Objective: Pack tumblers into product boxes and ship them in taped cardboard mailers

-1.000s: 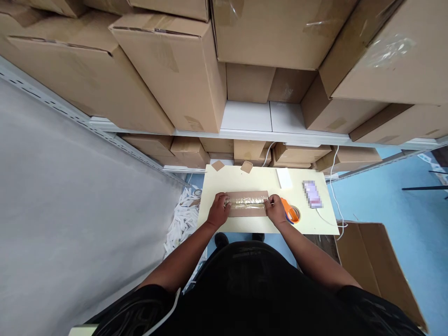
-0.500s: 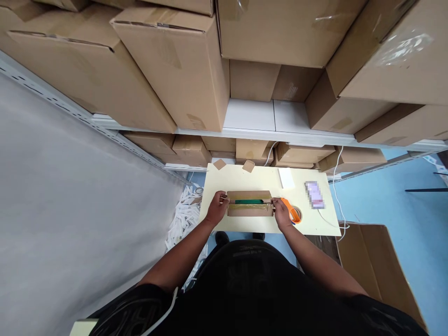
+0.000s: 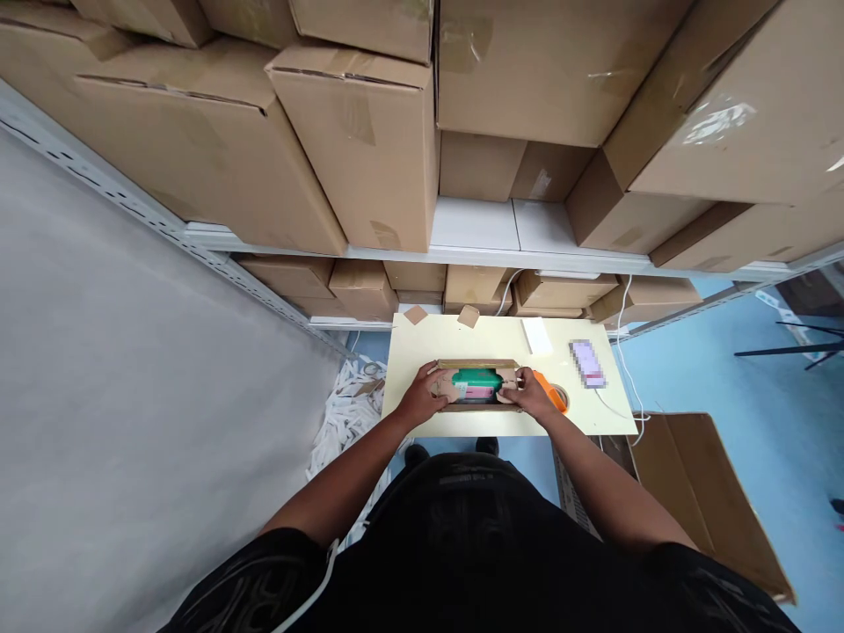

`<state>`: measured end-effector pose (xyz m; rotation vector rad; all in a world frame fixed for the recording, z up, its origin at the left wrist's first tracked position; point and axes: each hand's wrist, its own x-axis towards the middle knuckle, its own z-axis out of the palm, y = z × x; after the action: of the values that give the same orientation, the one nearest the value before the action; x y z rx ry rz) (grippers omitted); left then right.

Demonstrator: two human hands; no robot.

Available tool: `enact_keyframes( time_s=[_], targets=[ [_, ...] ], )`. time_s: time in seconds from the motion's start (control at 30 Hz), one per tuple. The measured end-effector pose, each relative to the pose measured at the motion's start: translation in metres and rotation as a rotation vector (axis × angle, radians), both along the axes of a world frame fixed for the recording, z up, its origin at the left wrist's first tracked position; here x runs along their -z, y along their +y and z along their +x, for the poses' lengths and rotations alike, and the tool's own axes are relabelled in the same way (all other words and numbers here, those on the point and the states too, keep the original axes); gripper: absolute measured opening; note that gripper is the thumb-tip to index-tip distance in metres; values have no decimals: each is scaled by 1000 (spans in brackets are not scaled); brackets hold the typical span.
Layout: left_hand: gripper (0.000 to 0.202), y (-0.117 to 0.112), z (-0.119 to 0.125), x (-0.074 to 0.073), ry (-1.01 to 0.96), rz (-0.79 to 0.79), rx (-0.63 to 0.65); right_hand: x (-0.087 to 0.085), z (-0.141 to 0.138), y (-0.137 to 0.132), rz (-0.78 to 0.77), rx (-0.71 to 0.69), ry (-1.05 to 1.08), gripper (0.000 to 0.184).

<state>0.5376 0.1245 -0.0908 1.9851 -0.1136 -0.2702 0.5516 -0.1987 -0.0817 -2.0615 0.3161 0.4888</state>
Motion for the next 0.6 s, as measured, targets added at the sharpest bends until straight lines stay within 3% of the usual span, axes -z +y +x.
enact_keyframes(
  time_s=[0.13, 0.23, 0.33, 0.47, 0.6],
  targets=[
    [103, 0, 4, -12, -3, 198, 128, -15, -1, 15, -232, -139, 18, 58],
    [117, -9, 9, -24, 44, 313, 136, -26, 2, 29, -404, -211, 63, 62],
    [124, -27, 12, -31, 94, 449, 61, -33, 8, 40, -532, -226, 115, 68],
    [104, -49, 11, -30, 63, 461, -111, -31, 15, 30, -478, -228, 103, 60],
    [66, -51, 1, -24, -22, 157, -323, -14, 19, -6, -151, -168, 13, 37]
  ],
)
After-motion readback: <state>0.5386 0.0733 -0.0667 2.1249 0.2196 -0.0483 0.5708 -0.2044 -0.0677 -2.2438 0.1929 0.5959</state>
